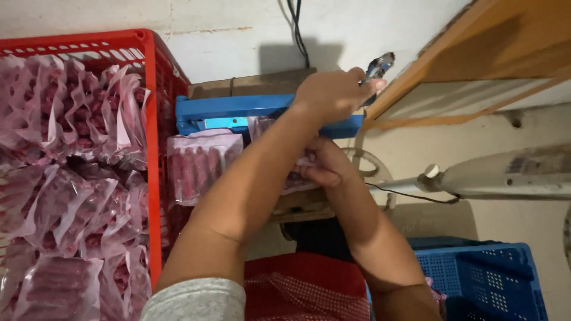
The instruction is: Sealing small plastic bags containing food items using a manual heat sealer and organizing them into a crate.
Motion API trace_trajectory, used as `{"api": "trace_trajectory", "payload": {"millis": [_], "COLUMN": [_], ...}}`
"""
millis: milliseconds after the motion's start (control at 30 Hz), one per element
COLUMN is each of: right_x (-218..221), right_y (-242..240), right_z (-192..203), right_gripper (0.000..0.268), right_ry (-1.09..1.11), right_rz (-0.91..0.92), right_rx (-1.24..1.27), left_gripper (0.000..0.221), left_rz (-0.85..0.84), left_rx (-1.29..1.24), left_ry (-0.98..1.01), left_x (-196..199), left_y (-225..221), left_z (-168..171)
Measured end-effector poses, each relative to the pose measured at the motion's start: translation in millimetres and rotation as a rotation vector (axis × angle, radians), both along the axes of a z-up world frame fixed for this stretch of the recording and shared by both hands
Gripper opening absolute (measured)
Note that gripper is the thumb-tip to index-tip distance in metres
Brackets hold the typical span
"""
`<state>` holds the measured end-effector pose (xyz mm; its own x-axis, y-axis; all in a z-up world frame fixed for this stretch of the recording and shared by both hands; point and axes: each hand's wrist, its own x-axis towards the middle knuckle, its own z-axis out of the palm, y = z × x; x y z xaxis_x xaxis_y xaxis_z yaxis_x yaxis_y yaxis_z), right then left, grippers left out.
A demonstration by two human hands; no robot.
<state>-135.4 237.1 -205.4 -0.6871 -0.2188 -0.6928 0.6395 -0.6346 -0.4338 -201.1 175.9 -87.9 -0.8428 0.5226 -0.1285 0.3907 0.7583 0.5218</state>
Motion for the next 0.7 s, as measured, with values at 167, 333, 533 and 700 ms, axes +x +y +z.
{"api": "trace_trajectory", "payload": {"millis": [167,333,533,700], "right_x": [1,3,2,4], "right_y": [6,9,9,4], "right_z": [-42,-25,-15,-3], "right_gripper": [0.019,0.028,0.038,0.037], "right_ry": [0.086,0.174,0.103,0.057], "right_rz": [0.069,0.177,0.185,0.124], "right_rx": [-0.106,-0.159,-0.054,0.006], "left_gripper": [0.093,0.080,0.079,0.043], "left_rz": [0.062,0.165,0.132,-0.054], "left_rx": [0.286,0.615,0.729,0.612], "left_ry": [-0.110,-0.225,0.034,0.416], "left_x": [-7,-14,-26,9], "left_y": [-3,-15,-26,-50], "left_z": [5,18,34,81]}}
